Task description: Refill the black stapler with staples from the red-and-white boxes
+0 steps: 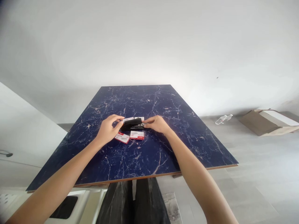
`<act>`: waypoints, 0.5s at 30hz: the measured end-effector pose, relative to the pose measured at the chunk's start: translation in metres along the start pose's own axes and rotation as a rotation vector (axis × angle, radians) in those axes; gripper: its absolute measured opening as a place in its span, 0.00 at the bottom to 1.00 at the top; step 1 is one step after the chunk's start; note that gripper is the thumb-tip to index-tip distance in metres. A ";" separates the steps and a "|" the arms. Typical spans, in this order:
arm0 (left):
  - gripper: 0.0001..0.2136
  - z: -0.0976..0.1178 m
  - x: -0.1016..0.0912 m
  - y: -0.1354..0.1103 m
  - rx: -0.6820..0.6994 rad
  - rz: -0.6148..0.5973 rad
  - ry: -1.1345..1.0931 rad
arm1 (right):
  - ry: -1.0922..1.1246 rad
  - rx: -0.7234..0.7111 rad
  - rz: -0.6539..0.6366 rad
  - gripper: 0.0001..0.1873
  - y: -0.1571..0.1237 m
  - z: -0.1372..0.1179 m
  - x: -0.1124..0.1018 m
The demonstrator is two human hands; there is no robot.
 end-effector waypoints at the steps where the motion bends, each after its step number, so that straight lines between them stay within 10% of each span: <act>1: 0.10 0.002 0.000 0.000 0.020 -0.004 0.004 | -0.004 0.007 0.000 0.17 0.000 -0.001 0.000; 8: 0.10 0.037 0.033 -0.021 0.381 -0.386 0.020 | -0.091 -0.038 0.041 0.13 -0.007 -0.015 -0.006; 15: 0.09 0.042 0.047 -0.030 0.401 -0.411 0.085 | -0.150 -0.084 0.050 0.10 -0.009 -0.021 -0.007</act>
Point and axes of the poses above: each hand's wrist, its own y-axis towards the middle knuckle, its own x-axis out of the palm, z = x × y, the point moved 8 cm from there along y, towards the middle knuckle, and after that the axes turned 5 degrees about z, right-handed, at the moved point
